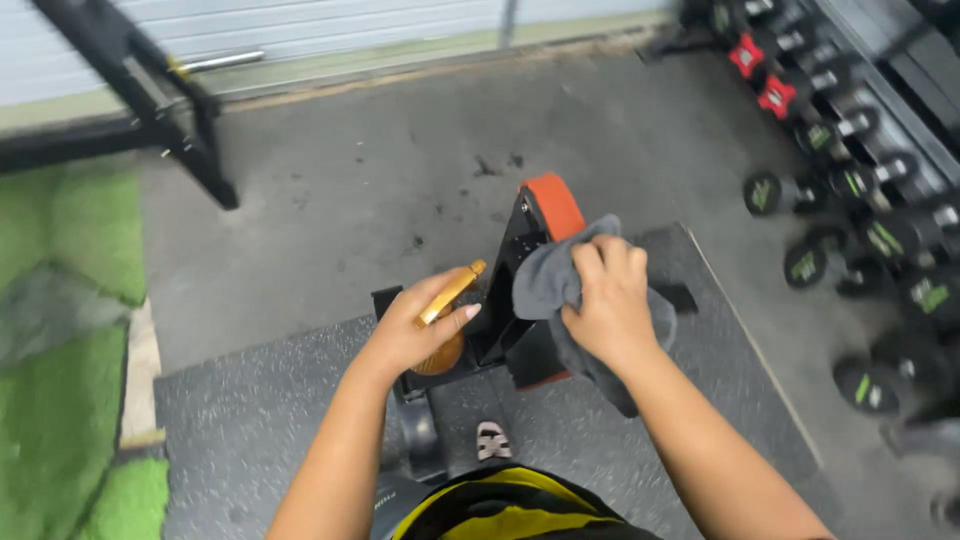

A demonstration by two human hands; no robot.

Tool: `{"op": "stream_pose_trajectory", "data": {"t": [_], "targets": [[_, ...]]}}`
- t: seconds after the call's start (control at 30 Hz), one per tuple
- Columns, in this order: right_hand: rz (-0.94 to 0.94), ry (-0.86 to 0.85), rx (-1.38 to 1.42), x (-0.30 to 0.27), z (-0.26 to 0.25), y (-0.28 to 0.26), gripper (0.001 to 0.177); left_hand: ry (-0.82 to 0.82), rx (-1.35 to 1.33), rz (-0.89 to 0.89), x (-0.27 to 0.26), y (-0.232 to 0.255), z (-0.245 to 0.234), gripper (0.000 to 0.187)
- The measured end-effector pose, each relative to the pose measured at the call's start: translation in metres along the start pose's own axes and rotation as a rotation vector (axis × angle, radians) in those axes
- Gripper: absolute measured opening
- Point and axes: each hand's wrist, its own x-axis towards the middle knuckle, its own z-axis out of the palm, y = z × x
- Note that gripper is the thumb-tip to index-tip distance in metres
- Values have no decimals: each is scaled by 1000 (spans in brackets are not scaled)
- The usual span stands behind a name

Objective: Clean gym equipment using a spray bottle and cloth.

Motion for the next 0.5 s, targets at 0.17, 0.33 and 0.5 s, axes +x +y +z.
{"op": "stream_pose_trajectory", "data": {"t": [0.17,0.33,0.5], "targets": [[310,90,-200,10,9,-42,74,-245,-56,32,26,-24,-59,54],[481,224,-380,0,43,-83,72,-433,-7,124,41,-29,-114,57],[553,389,-510,-18,77,-111,67,-483,-104,204,41,-43,-122,53]]}}
